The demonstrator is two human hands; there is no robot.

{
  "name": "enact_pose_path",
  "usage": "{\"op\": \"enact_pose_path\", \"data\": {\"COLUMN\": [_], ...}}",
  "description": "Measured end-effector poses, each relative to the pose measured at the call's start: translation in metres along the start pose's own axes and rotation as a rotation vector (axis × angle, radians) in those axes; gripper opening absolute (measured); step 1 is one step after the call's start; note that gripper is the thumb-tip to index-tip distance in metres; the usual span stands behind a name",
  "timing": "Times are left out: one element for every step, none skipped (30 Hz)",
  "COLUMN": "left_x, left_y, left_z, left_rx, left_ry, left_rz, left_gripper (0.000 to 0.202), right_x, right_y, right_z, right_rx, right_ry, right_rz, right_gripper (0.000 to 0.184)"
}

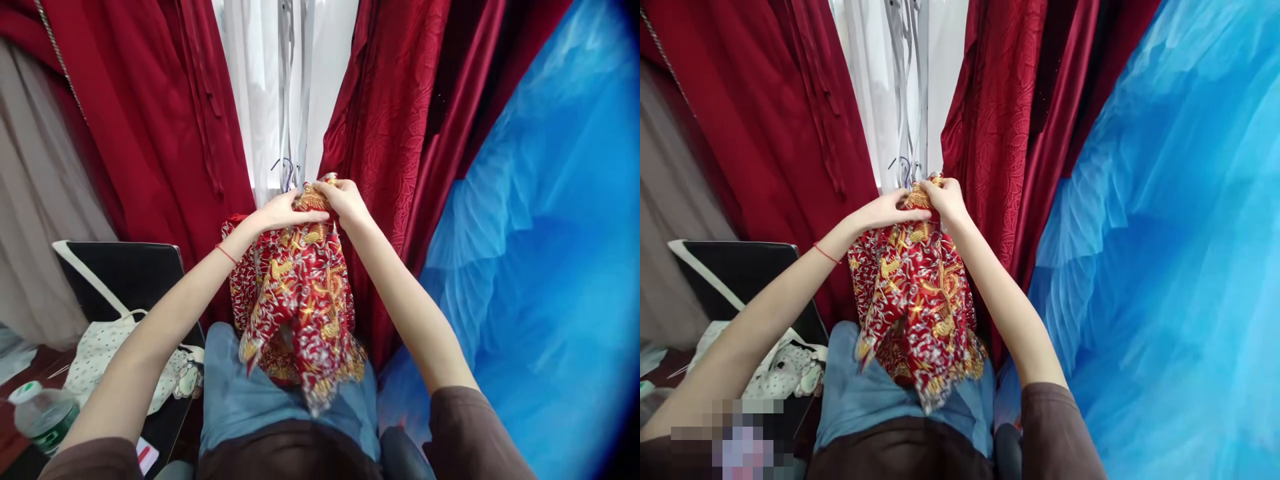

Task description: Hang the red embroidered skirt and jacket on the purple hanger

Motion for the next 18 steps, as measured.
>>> {"op": "enact_pose_path", "data": {"left_x": [0.0, 0.001, 0.002, 0.004, 0.006, 0.008, 0.01, 0.01, 0.01, 0.008, 0.005, 0.0, -0.006, -0.012, -0.018, -0.024, -0.03, -0.034], "left_y": [0.006, 0.01, 0.015, 0.018, 0.021, 0.023, 0.023, 0.023, 0.023, 0.022, 0.021, 0.02, 0.02, 0.02, 0.02, 0.02, 0.02, 0.019], "left_z": [-0.005, -0.009, -0.011, -0.012, -0.011, -0.01, -0.009, -0.007, -0.004, 0.0, 0.004, 0.01, 0.016, 0.024, 0.032, 0.04, 0.049, 0.056], "left_rx": [-0.011, -0.035, -0.074, -0.128, -0.189, -0.245, -0.286, -0.311, -0.317, -0.308, -0.292, -0.276, -0.263, -0.255, -0.253, -0.253, -0.252, -0.25], "left_ry": [-0.083, -0.172, -0.267, -0.364, -0.456, -0.535, -0.598, -0.642, -0.667, -0.677, -0.673, -0.653, -0.613, -0.556, -0.488, -0.415, -0.345, -0.286], "left_rz": [-0.013, -0.046, -0.093, -0.143, -0.187, -0.218, -0.239, -0.248, -0.246, -0.238, -0.234, -0.234, -0.244, -0.272, -0.316, -0.371, -0.428, -0.483], "left_gripper": [0.068, 0.073, 0.077, 0.079, 0.078, 0.075, 0.068, 0.06, 0.051, 0.043, 0.036, 0.033, 0.031, 0.032, 0.033, 0.034, 0.035, 0.034], "right_x": [0.009, 0.018, 0.026, 0.034, 0.04, 0.045, 0.049, 0.052, 0.054, 0.054, 0.053, 0.051, 0.048, 0.044, 0.041, 0.037, 0.034, 0.031], "right_y": [0.001, 0.004, 0.006, 0.008, 0.009, 0.009, 0.008, 0.007, 0.005, 0.003, 0.001, 0.0, 0.001, 0.002, 0.005, 0.009, 0.014, 0.019], "right_z": [0.004, 0.007, 0.009, 0.009, 0.009, 0.007, 0.005, 0.002, -0.002, -0.006, -0.011, -0.016, -0.023, -0.029, -0.036, -0.044, -0.053, -0.061], "right_rx": [-0.005, -0.007, -0.008, -0.008, -0.011, -0.014, -0.023, -0.036, -0.049, -0.061, -0.071, -0.08, -0.09, -0.104, -0.122, -0.146, -0.179, -0.216], "right_ry": [-0.011, -0.023, -0.036, -0.049, -0.06, -0.067, -0.071, -0.07, -0.063, -0.054, -0.048, -0.05, -0.063, -0.082, -0.098, -0.097, -0.063, 0.007], "right_rz": [0.025, 0.051, 0.072, 0.084, 0.087, 0.086, 0.09, 0.104, 0.13, 0.163, 0.198, 0.232, 0.267, 0.3, 0.33, 0.344, 0.336, 0.304], "right_gripper": [0.014, 0.011, 0.008, 0.006, 0.008, 0.009, 0.01, 0.011, 0.011, 0.011, 0.012, 0.013, 0.014, 0.015, 0.017, 0.02, 0.023, 0.026]}}
Point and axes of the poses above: each hand's wrist, its own y-axis away from the middle knuckle, its own x-axis out of the palm, z = x × y, the point moved 2 cm from there along -y, towards the middle knuckle, and after that the axes turned 10 degrees about y, right-handed, at the moved point
